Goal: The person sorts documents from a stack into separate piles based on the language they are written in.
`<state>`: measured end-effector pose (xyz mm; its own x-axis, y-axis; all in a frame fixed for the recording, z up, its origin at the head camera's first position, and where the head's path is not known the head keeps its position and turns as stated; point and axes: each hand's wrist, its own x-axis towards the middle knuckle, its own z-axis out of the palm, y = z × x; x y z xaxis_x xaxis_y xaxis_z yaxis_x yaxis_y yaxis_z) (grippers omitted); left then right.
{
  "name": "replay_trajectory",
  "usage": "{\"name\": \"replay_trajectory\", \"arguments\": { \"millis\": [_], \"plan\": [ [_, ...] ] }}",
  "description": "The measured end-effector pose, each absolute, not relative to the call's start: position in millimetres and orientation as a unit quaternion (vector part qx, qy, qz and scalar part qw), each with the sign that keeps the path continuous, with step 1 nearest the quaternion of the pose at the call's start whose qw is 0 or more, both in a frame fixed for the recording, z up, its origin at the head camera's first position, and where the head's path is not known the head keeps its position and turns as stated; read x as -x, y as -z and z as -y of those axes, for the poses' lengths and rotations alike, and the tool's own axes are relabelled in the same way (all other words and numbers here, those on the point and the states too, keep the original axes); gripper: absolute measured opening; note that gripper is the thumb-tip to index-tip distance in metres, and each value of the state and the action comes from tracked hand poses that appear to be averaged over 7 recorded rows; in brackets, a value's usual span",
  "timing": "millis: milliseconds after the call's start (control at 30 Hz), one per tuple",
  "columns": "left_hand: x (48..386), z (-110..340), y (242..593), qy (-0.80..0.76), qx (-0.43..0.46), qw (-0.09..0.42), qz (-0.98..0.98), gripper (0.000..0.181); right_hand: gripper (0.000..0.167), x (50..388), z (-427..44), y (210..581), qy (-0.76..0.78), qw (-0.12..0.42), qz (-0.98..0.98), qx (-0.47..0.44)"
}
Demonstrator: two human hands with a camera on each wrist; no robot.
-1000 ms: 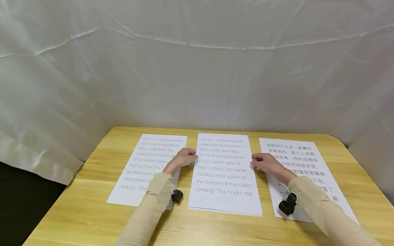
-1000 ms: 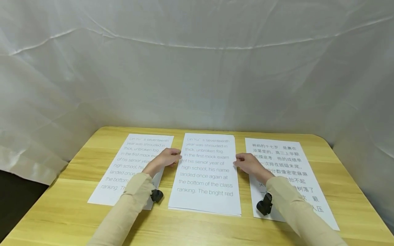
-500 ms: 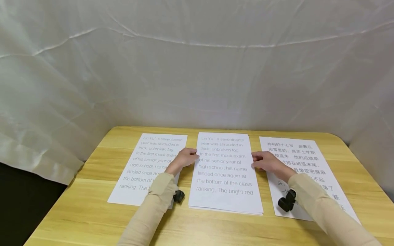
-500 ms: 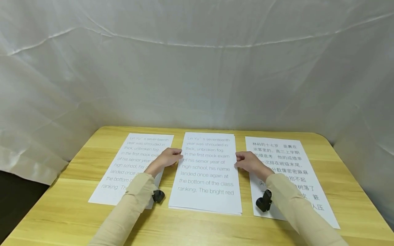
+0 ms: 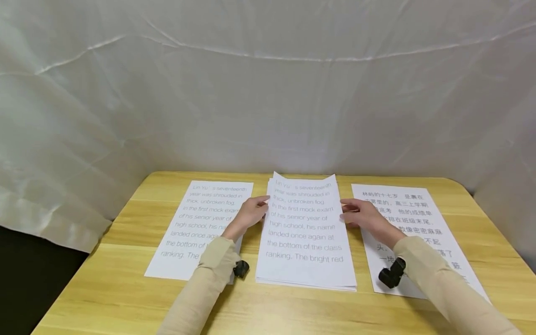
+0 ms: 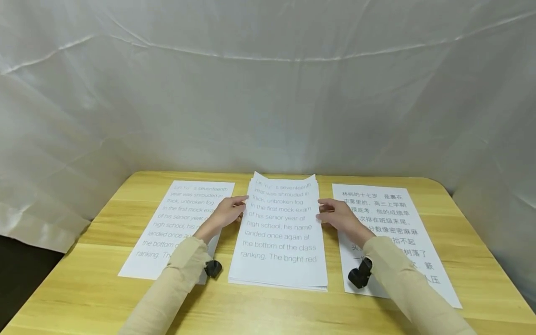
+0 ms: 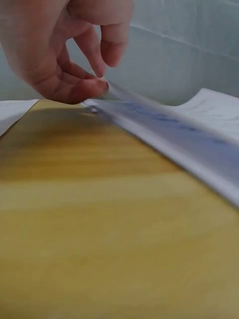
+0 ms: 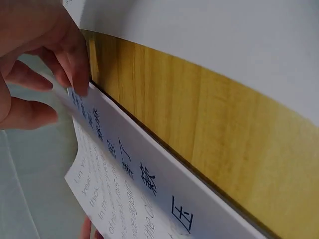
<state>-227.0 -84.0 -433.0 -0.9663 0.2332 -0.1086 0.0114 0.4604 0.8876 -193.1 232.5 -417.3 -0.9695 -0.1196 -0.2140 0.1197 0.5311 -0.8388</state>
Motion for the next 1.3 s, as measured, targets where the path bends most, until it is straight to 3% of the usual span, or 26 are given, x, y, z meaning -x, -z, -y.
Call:
{"name": "replay_trajectory", "arguments": {
  "millis": [200,600,1300],
  "plan": [
    [226,78,430,-0.523,-0.064,0.124,-0.841,0.051,0.065,194,-228,418,0.499,0.135,-0.856,-0.023],
    [228,85,436,-0.605,-0.005,0.130,-0.785,0.054,0.064,192,-230,420,0.518,0.095,-0.847,-0.066],
    [220,93,431,-0.597,-0.008,0.144,-0.789,0.054,0.063,181,-232,417,0.558,0.099,-0.823,-0.045]
  ]
}}
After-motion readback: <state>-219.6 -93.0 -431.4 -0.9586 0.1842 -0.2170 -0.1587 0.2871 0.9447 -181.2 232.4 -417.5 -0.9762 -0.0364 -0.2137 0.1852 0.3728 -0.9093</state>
